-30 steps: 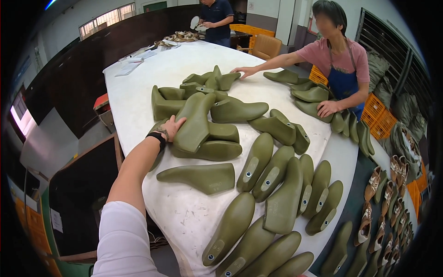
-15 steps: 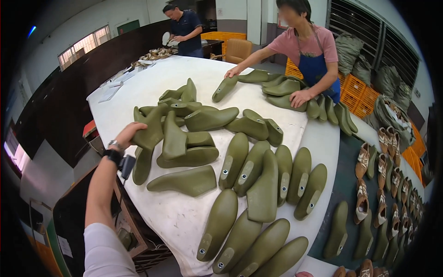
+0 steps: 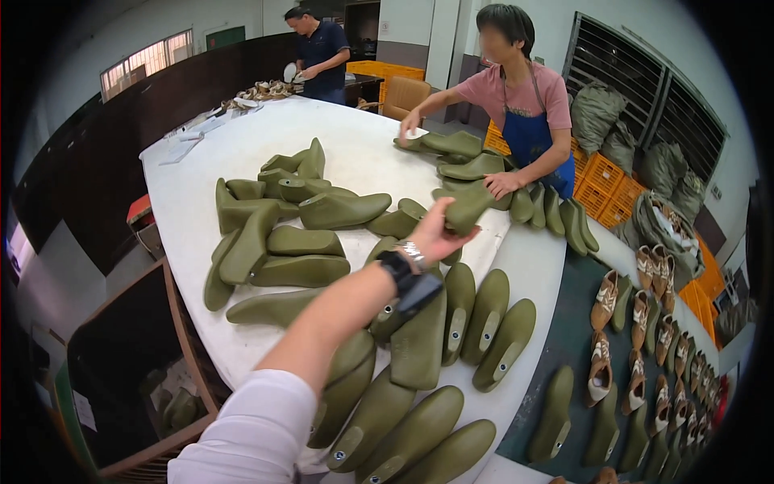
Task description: The recorder is inserting green plastic shoe lasts into brown shoes and arranging them on a conveyor table.
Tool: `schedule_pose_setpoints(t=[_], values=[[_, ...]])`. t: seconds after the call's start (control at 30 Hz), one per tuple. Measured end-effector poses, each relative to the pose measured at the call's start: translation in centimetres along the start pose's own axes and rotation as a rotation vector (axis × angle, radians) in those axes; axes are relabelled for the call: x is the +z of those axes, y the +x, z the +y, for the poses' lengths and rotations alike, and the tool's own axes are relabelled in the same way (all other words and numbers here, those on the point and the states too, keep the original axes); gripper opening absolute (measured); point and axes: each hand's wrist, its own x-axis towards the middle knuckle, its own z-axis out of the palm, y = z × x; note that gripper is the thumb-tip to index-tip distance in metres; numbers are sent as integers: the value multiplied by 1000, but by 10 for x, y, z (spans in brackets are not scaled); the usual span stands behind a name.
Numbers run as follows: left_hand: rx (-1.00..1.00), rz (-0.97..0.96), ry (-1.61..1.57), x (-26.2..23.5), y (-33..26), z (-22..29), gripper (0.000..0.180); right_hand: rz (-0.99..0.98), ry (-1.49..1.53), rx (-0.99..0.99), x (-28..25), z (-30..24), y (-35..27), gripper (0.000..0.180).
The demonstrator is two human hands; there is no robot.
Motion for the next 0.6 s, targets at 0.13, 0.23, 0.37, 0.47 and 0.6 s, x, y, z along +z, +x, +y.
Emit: schedule_pose_setpoints(t=[0.13,0.23,0.37,0.47,0.6], values=[[126,92,365,-38,68,-35,33,-5,-33,37,-3,9,-4,18],[41,104,478,-44,55,-33,30,-7,-43,41,-6,9,7,18],[244,33,1124,-51,-32,43,39,-32,-32,-35,-1,17,13,18],[1204,447,2096,-142,-99,138,49,-61,-39,-83,1,16,12,18],[242,1202,2241,-249,-212,227,95,-90,-38,-74,8,17,6,18]])
